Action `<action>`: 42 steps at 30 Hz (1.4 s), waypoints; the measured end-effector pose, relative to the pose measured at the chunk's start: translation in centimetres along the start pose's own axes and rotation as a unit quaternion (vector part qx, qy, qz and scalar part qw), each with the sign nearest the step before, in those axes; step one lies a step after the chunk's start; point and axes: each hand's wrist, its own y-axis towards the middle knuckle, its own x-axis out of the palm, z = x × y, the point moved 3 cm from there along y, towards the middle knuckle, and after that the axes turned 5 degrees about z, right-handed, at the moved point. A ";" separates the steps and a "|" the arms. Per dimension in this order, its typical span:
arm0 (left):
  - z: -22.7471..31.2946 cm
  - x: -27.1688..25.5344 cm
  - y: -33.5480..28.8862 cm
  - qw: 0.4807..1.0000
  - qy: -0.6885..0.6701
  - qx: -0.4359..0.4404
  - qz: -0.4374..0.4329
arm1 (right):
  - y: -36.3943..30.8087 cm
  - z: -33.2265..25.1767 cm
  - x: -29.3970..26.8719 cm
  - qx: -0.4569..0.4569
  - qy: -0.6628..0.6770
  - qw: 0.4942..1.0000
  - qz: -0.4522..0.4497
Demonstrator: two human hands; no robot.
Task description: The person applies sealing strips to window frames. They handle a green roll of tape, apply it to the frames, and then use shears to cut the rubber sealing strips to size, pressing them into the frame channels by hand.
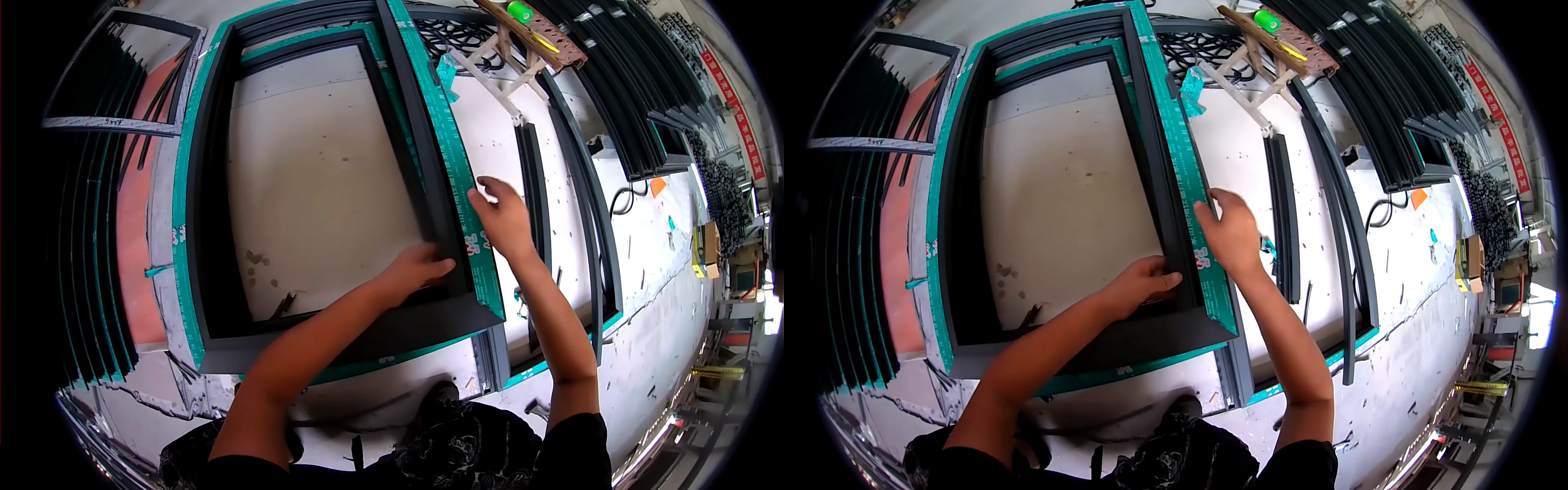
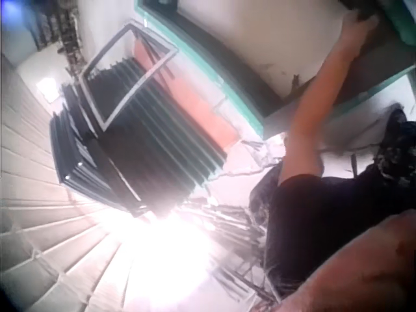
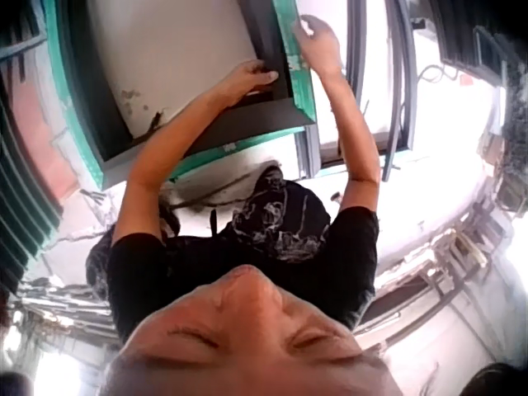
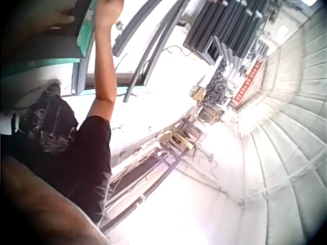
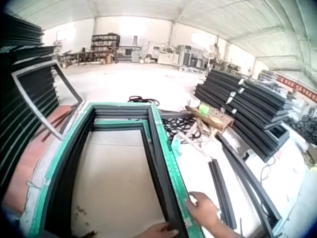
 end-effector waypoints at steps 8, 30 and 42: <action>0.5 -1.4 -2.2 0.999 -0.006 -0.024 0.023 | -1.4 2.2 2.8 0.063 0.026 0.996 -0.066; 0.5 1.9 1.0 1.000 -0.031 -0.001 0.003 | 2.2 -2.1 4.7 0.045 -0.153 0.984 -0.075; -1.1 2.8 1.7 0.993 0.043 0.054 0.091 | 2.1 -1.2 5.6 0.033 -0.168 0.984 -0.044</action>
